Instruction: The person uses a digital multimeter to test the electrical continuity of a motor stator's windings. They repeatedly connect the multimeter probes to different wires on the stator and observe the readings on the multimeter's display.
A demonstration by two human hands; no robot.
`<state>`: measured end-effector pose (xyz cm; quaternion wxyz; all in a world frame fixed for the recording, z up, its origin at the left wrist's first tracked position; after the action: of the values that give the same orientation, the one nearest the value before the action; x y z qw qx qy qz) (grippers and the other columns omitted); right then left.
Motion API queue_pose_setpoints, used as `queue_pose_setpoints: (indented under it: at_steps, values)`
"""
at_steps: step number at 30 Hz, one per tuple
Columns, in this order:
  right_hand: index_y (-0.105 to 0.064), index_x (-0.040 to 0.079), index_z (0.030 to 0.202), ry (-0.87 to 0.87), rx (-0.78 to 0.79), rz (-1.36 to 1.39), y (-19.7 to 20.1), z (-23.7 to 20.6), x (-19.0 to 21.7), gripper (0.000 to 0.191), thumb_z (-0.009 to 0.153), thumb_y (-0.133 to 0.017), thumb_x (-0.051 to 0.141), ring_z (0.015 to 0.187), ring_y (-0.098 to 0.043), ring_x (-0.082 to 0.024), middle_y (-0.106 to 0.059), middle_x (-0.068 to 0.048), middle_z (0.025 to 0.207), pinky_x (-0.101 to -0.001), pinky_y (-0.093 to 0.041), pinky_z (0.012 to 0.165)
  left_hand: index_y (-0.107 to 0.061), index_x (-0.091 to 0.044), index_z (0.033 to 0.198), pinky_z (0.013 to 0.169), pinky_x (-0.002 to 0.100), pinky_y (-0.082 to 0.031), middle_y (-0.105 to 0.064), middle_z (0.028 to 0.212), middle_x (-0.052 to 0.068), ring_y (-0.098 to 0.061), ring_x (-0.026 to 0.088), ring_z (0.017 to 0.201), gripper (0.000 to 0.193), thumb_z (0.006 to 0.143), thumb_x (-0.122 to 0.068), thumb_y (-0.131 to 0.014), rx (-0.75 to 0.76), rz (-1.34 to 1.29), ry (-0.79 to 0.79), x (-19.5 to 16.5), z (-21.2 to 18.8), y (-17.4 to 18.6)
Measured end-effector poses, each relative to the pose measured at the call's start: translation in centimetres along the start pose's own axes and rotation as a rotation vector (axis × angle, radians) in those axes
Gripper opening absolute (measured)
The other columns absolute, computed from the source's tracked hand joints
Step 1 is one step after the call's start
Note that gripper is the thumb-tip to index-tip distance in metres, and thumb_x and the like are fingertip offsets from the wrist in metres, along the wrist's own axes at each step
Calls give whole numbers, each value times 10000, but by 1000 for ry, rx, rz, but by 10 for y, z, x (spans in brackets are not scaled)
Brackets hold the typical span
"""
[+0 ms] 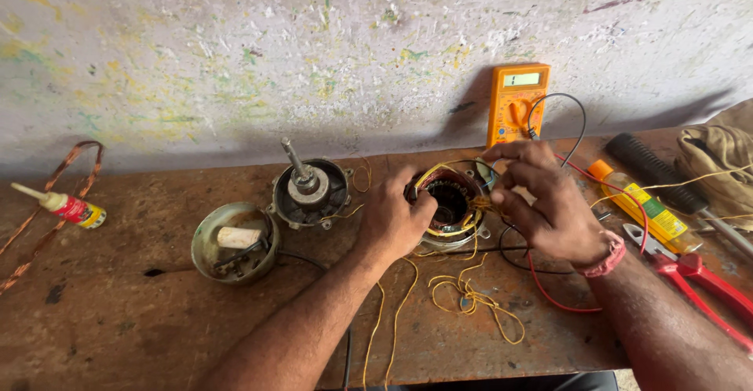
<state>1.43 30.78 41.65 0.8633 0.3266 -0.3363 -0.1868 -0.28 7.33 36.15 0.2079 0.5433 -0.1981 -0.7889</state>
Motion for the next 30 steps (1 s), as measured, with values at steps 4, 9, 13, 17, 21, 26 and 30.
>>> queue_pose_setpoints:
  at_steps: [4, 9, 13, 17, 21, 26, 30]
  values:
    - [-671, 51, 934, 1, -176, -189, -8, 1, -6, 68, 881, -671, 9, 1198, -551, -353, -630, -157, 1321, -463, -464, 1017, -677, 2, 1149, 842, 465, -576, -734, 1032, 236, -726, 374, 961, 365, 857, -216, -653, 29, -19, -19, 6, -6, -1]
    - [-689, 32, 1062, -29, -286, -348, 18, -13, 8, 248, 821, -747, 51, 1249, -540, -400, -614, -190, 1366, -482, -466, 1038, -718, -1, 1071, 853, 434, -575, -764, 1000, 215, -744, 338, 952, 334, 840, -230, -642, 70, -75, 25, 0, -17, -12]
    - [-661, -20, 1127, 14, -389, -283, 32, -43, 60, 360, 774, -708, 28, 1210, -546, -400, -601, -199, 1302, -492, -449, 1019, -711, -18, 1138, 905, 398, -573, -769, 1060, 192, -750, 296, 997, 378, 850, -254, -648, 81, -173, 23, -2, -30, -8]
    - [-725, 96, 954, 11, -285, -257, 5, -67, 117, 211, 753, -788, 81, 1179, -574, -341, -649, -123, 1191, -448, -475, 1001, -719, -35, 1174, 933, 393, -561, -773, 1083, 173, -743, 289, 1025, 413, 839, -263, -641, 65, -201, -11, 0, -45, 8]
    - [-765, 87, 940, -63, -291, -359, -29, -73, 144, 210, 735, -806, 78, 1036, -571, -323, -674, -93, 1069, -448, -456, 909, -724, -51, 1177, 938, 400, -555, -774, 1077, 164, -741, 296, 1024, 429, 830, -290, -644, 73, -182, 14, 5, -63, 30]
    - [-763, 103, 909, -48, -302, -429, -45, -72, 168, 176, 742, -813, 82, 963, -578, -299, -659, -55, 961, -444, -440, 868, -720, -57, 1185, 965, 412, -537, -763, 1106, 170, -722, 312, 1057, 428, 835, -293, -648, 65, -166, -13, 6, -82, 57]
    - [-729, 100, 844, -13, -287, -541, -59, -66, 199, 124, 733, -783, 87, 932, -575, -309, -645, -59, 916, -455, -438, 841, -731, -66, 1174, 971, 394, -548, -777, 1108, 163, -740, 298, 1061, 425, 837, -306, -634, 84, -217, -33, 11, -98, 81]
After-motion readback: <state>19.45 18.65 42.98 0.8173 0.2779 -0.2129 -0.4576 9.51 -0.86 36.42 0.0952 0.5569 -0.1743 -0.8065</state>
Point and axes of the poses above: each hand's wrist, its own z-axis towards the middle knuckle, its own y-axis out of the back of the hand, x = y × z, the point moved 1 cm from there along z, towards the middle knuckle
